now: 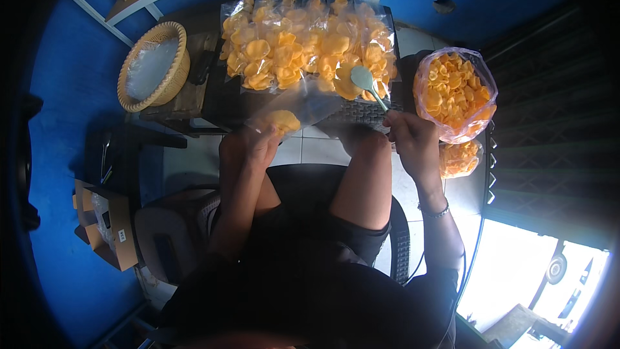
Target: The person scoops yellow chips from a large container into small clear plastic bags using a white plastic spoon. They then place the filled bags on a table next to other packaged bags.
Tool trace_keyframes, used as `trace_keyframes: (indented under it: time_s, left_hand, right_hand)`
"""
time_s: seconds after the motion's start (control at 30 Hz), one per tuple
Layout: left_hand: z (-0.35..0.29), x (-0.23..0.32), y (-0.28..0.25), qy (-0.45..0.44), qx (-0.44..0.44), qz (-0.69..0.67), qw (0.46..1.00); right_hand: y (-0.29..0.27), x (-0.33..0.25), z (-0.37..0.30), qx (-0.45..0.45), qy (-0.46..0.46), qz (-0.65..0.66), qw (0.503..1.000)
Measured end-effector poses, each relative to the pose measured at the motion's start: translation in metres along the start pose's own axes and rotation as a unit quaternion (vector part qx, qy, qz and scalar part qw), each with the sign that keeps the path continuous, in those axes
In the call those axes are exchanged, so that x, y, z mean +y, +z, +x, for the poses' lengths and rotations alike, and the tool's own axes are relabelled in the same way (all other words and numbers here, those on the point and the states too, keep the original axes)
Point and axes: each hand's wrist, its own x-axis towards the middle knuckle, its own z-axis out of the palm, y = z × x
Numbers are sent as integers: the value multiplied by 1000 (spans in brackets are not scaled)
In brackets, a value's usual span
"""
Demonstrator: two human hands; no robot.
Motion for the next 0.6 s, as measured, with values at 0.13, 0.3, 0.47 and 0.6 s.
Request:
trace_keyframes:
  time_s: [0.13,0.3,0.47,0.6]
  left_hand:
    - [-1,-1,-3,2,23,15,1000]
    - [-2,2,-1,3,5,18,1000]
    - [-2,5,5,3,-7,37,999]
    - [0,5,9,4,24,54,998]
  right_hand:
    - [0,0,-3,-11,17,10,1000]
    - [5,2,-3,-18,15,3,1000]
    - [9,0,-4,-34,18,30,999]
    - [10,-4,-6,-60,14,56,997]
